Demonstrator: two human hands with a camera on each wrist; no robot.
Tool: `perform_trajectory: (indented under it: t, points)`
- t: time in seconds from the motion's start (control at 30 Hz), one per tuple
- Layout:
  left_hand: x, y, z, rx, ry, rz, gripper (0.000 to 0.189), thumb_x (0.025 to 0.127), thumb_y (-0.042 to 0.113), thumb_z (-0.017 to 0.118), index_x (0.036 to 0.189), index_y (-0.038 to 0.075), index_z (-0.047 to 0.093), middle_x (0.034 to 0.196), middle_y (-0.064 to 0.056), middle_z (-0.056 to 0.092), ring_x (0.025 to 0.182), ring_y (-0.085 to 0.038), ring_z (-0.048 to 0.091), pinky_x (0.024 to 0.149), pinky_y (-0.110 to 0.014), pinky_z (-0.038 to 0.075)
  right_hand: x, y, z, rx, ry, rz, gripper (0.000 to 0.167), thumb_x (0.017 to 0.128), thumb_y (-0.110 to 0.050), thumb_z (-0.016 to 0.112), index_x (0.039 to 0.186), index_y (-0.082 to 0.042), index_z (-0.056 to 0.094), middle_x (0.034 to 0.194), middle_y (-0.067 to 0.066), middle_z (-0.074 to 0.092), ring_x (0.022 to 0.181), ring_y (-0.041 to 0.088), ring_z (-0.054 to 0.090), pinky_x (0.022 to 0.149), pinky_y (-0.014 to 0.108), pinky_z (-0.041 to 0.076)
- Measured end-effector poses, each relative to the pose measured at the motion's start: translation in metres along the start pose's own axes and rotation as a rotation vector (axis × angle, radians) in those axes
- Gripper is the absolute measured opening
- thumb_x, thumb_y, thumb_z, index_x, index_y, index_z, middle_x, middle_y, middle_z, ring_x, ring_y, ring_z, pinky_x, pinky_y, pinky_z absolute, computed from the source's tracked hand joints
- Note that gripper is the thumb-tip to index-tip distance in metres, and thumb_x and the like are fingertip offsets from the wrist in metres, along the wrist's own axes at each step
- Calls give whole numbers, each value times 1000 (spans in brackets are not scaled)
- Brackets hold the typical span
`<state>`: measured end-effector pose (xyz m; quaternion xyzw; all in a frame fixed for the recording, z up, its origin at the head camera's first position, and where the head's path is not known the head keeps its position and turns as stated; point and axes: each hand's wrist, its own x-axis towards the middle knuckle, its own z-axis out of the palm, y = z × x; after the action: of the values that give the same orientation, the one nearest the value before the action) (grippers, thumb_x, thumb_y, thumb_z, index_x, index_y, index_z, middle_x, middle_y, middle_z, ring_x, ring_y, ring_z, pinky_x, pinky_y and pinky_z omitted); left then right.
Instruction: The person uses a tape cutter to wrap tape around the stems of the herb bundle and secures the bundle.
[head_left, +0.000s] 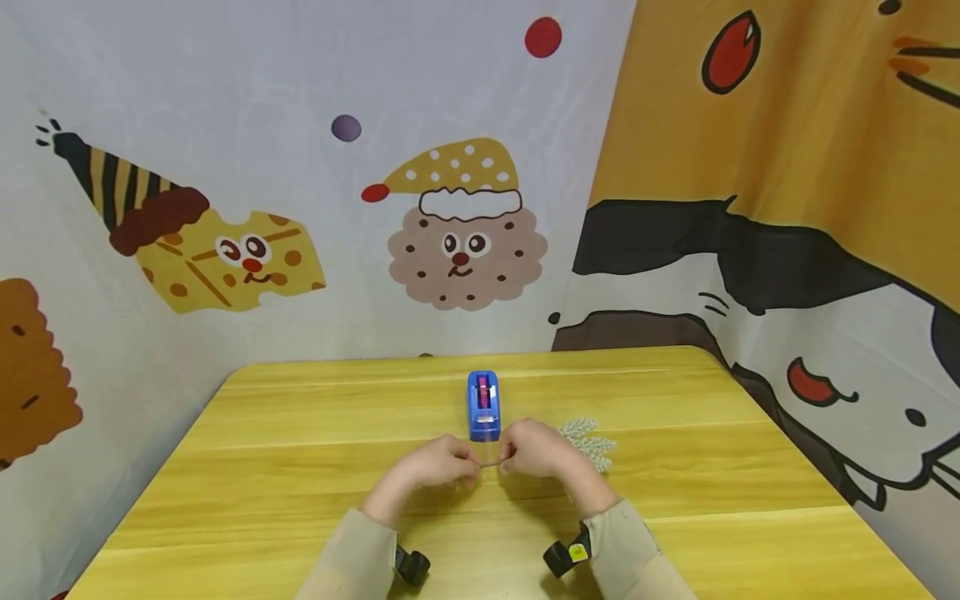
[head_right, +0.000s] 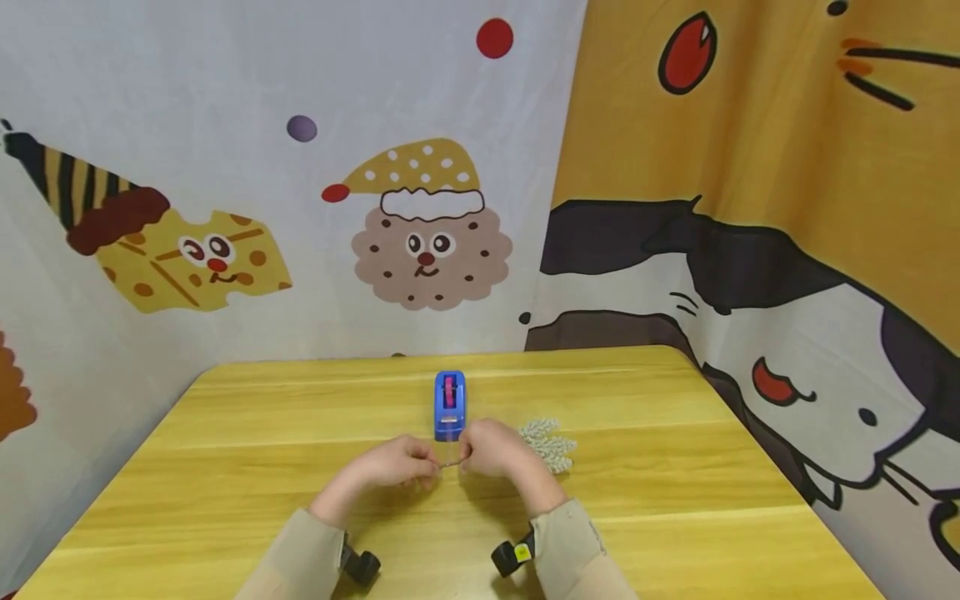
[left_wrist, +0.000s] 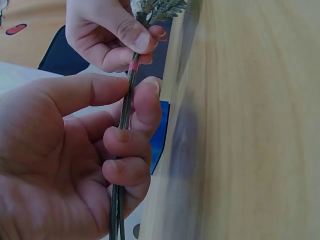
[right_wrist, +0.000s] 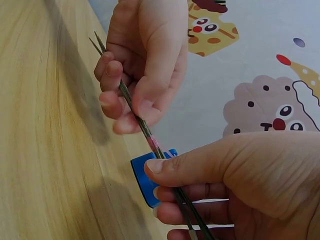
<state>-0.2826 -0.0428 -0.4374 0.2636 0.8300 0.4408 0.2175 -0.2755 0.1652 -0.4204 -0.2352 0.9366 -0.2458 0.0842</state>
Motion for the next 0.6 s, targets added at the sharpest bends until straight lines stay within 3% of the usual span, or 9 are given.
perform_trajectory:
  t: [0.17, 0.33, 0.47, 0.6]
  points:
    - [-3, 1, -3, -22, 6, 24, 26, 97, 8, 50, 85, -2, 71, 73, -9, 67, 63, -13, 48, 58, -25, 40, 1, 1, -1, 54, 7, -25, 12, 80, -8, 76, 71, -13, 69, 67, -9, 60, 61, 9, 53, 59, 27, 48]
    - [-5, 2, -6, -39, 17, 43, 22, 97, 9, 54, 89, -2, 72, 74, -12, 67, 57, -12, 42, 54, -25, 36, 1, 3, -5, 105, -17, -77, 12, 85, -11, 72, 73, -9, 73, 63, -9, 57, 54, 6, 46, 52, 24, 42]
    - [-4, 1, -6, -45, 27, 38, 20, 95, 9, 58, 89, -2, 73, 75, -12, 68, 59, -14, 46, 56, -26, 41, 0, 5, -6, 111, -48, -77, 15, 87, -10, 69, 73, -7, 73, 60, -9, 53, 51, 6, 40, 50, 22, 36]
    - [-4, 0, -5, -60, 47, 30, 17, 94, 8, 60, 89, -3, 73, 78, -12, 69, 64, -15, 55, 58, -30, 48, -1, 2, -7, 96, -37, -68, 11, 85, -7, 70, 75, -7, 74, 63, -8, 57, 53, 7, 44, 51, 23, 40]
